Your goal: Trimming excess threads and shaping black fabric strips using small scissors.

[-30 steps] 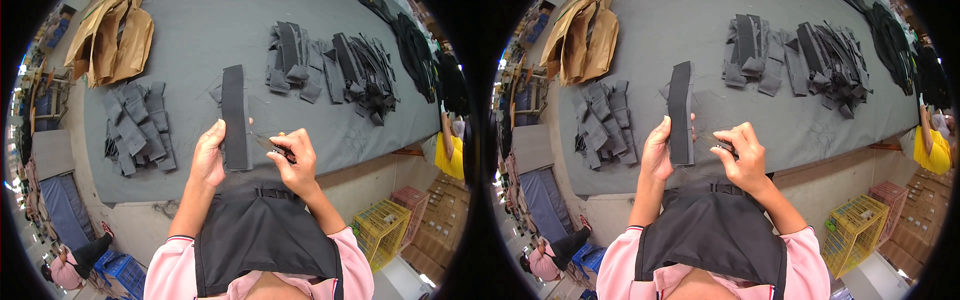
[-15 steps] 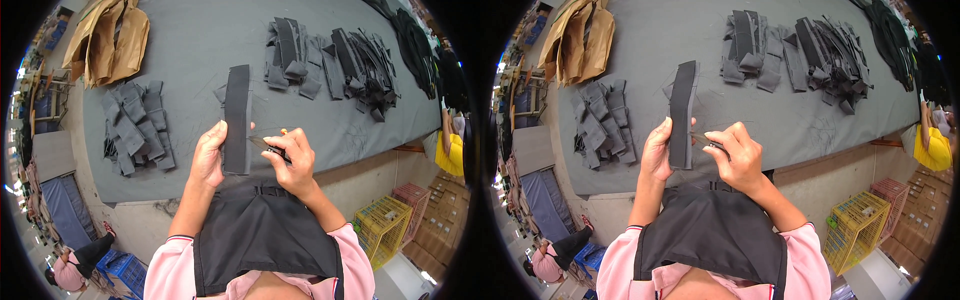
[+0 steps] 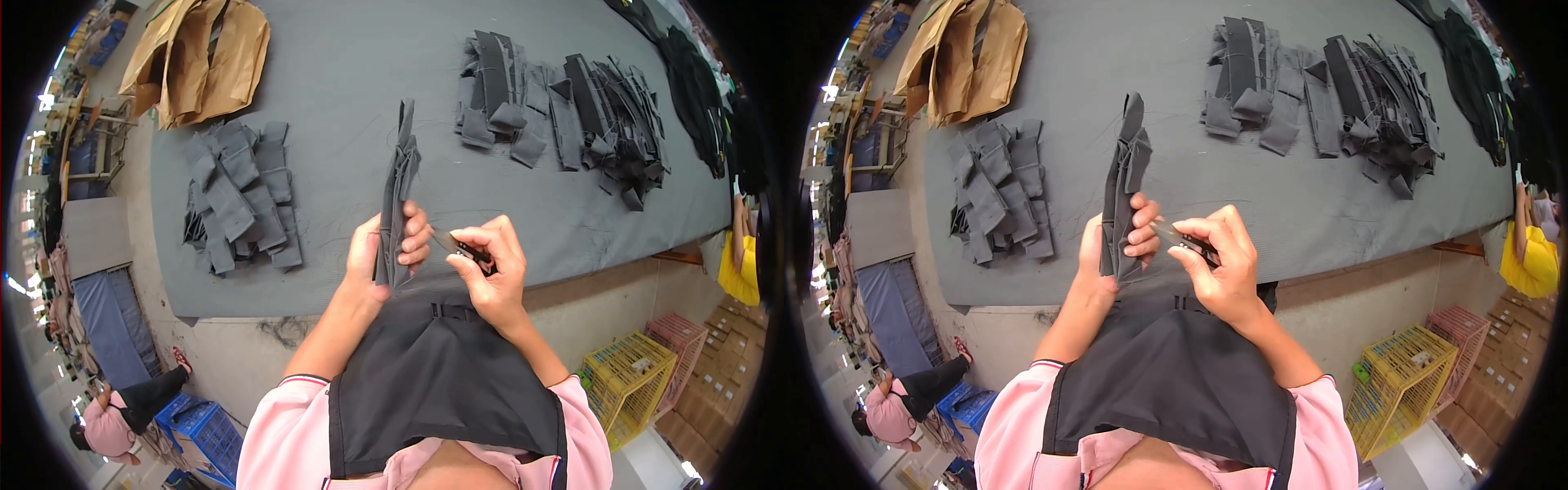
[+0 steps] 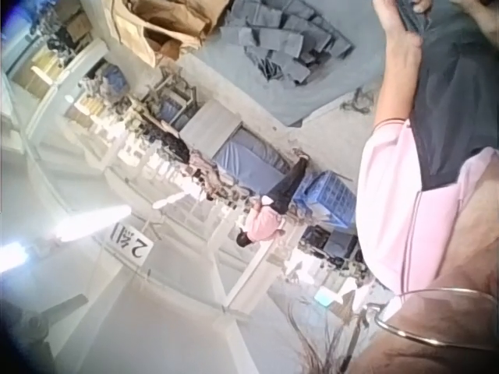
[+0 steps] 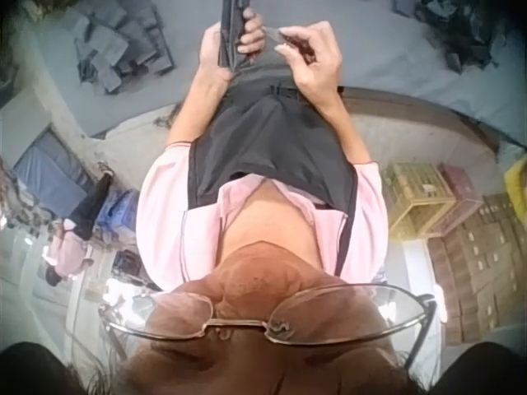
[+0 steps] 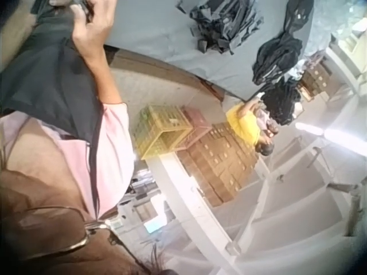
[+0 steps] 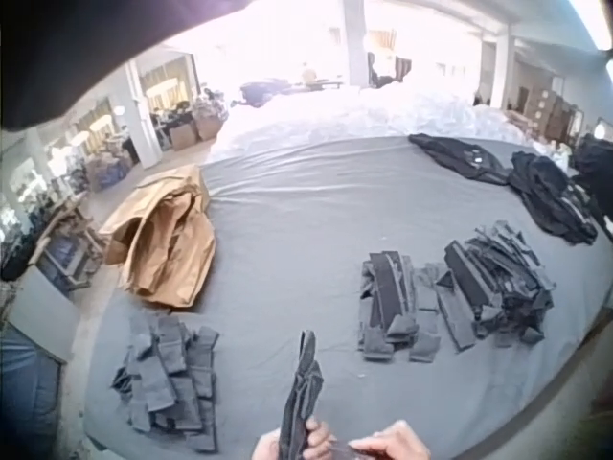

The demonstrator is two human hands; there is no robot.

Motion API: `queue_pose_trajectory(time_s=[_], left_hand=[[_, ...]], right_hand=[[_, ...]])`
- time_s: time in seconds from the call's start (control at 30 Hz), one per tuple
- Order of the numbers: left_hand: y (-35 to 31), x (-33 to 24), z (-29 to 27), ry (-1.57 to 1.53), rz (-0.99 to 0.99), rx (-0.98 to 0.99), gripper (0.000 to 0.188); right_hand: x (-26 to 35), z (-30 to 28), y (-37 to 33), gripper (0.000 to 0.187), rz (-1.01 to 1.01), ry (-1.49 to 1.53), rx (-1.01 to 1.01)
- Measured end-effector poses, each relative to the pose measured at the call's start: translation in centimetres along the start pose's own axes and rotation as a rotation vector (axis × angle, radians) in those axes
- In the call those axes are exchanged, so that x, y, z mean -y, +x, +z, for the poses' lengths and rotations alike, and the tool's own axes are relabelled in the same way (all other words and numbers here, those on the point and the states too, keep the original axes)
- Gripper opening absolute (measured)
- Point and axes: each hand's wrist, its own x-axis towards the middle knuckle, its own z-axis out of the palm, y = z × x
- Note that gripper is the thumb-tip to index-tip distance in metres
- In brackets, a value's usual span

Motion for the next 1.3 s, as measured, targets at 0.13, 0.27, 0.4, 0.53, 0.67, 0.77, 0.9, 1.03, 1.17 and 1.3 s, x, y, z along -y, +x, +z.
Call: queue_pose_trajectory(time_s=[0.13, 0.27, 0.4, 0.53, 0.67, 0.77, 0.9, 1.03, 1.17, 1.3], left_hand=[[0.1, 0.6, 0.1, 0.015, -0.079, 0.016, 0.03], [0.2, 1.3, 2.9, 0.093, -0.044, -0.335, 0.035], [-0.2, 1.1, 1.6, 0.206, -0.058, -0.232, 0.039], [-0.1, 1.3, 3.3, 0.261, -0.083, -0.34, 0.042], [0.1, 1.6, 5.3, 0.256, -0.096, -0.43, 0.043], [-0.3, 1.6, 3.9, 0.3, -0.097, -0.402, 0.043], [-0.4, 1.3, 0.5, 0.189, -0.161, -0.117, 0.043], [0.2, 1.6, 2.3, 0.258, -0.142, -0.315, 0.041], [0.2, 1.4, 2.0, 0.529, 0.059, -0.375, 0.039], [0.1, 1.0, 2.5, 0.813, 0.209, -0.44, 0.04]], right_hand=[[-0.1, 1.2, 0.9, 0.022, -0.135, -0.048, 0.066], [0.1, 2.2, 1.0, 0.025, -0.207, -0.069, 0.082], [0.1, 2.6, 1.0, 0.027, -0.259, -0.109, 0.037], [0.0, 2.5, 0.8, 0.029, -0.328, -0.154, 0.049], [-0.1, 2.7, 0.7, 0.03, -0.295, -0.13, 0.015], [-0.6, 2.8, 0.5, 0.03, -0.335, -0.155, 0.024], [-0.3, 2.8, 0.2, 0.03, -0.409, -0.259, 0.013], [0.0, 2.4, 0.2, 0.03, -0.333, -0.162, -0.02], [0.5, 1.9, 0.4, 0.031, -0.34, -0.233, 0.047], [1.0, 1.7, 0.3, 0.032, -0.363, -0.401, 0.06]])
